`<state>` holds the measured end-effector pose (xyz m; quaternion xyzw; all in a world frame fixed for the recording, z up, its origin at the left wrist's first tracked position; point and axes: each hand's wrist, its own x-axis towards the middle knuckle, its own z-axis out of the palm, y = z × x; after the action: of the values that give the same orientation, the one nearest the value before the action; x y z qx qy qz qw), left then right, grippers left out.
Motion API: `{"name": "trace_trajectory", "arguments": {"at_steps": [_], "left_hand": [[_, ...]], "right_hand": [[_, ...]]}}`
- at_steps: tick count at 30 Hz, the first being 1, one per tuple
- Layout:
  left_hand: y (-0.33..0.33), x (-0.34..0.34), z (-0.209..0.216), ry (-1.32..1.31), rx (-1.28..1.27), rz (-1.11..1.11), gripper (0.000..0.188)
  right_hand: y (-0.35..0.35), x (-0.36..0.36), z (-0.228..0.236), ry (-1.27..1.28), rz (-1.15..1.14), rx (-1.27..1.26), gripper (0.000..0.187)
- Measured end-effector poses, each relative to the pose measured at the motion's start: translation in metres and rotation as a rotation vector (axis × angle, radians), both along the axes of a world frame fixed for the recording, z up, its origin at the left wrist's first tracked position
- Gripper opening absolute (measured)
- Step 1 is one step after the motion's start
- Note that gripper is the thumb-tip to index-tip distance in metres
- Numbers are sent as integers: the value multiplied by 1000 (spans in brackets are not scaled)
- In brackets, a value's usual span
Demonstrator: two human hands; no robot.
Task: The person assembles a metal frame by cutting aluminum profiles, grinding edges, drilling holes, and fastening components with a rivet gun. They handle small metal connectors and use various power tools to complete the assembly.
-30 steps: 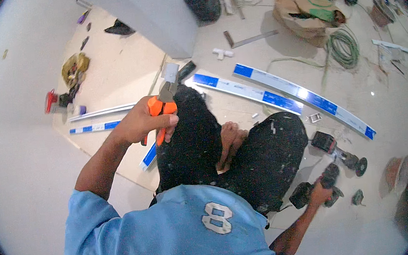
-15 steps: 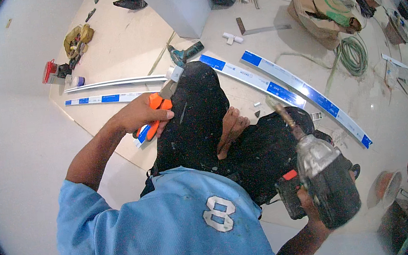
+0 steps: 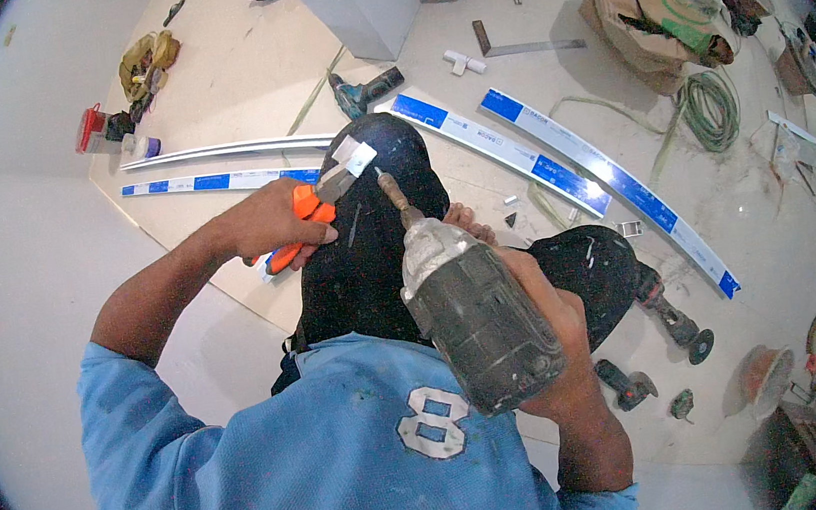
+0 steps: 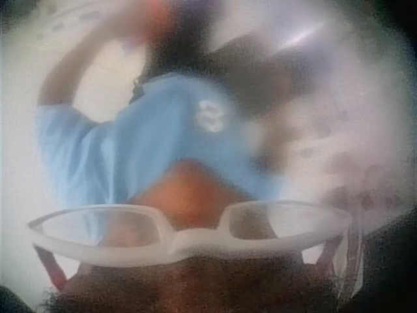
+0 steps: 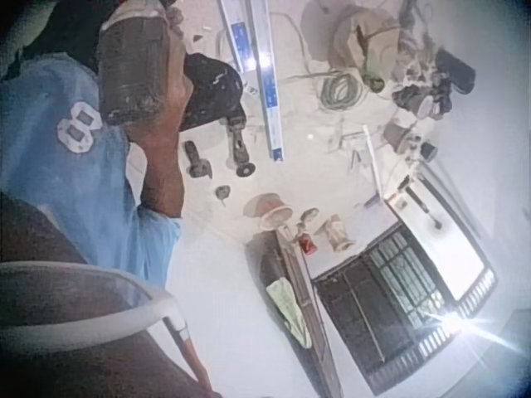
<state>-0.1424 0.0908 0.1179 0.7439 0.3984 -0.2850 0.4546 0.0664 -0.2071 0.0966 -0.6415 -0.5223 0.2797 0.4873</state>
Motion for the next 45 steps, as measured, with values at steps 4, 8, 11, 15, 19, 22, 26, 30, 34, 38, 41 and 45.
{"name": "trace_trajectory", "arguments": {"at_steps": [4,8,11,15,19,22,26,30,34,38,41,45], "left_hand": [[7,11,10,57,-33,-61,31],[13,15,11,89,-21,-106,28],[18,12,8,125,-17,-112,26],[19,17,15,151,-38,-94,25],[23,14,8,148,-38,-100,25],[27,5,-1,129,-38,-99,24],[28,7,1,136,-47,-108,24],[27,9,6,147,-59,-91,23],[30,5,2,120,-71,-87,23],[31,1,-3,94,-98,-49,23],[29,-3,-3,90,-81,-49,23],[29,-2,-3,66,-20,-105,27]], "right_hand": [[12,7,-3,11,42,21,67],[11,6,-7,175,22,-85,56],[15,7,-10,291,33,-90,57],[18,12,-7,234,68,-124,60],[20,9,-10,306,65,-123,63],[22,8,-10,373,57,-130,64],[27,10,-17,106,93,-36,74],[29,9,-17,158,90,-34,73],[31,8,-16,138,91,-54,73],[30,9,-15,86,92,-57,74],[31,10,-15,153,124,-59,74],[38,11,-1,189,95,-160,62]]}}
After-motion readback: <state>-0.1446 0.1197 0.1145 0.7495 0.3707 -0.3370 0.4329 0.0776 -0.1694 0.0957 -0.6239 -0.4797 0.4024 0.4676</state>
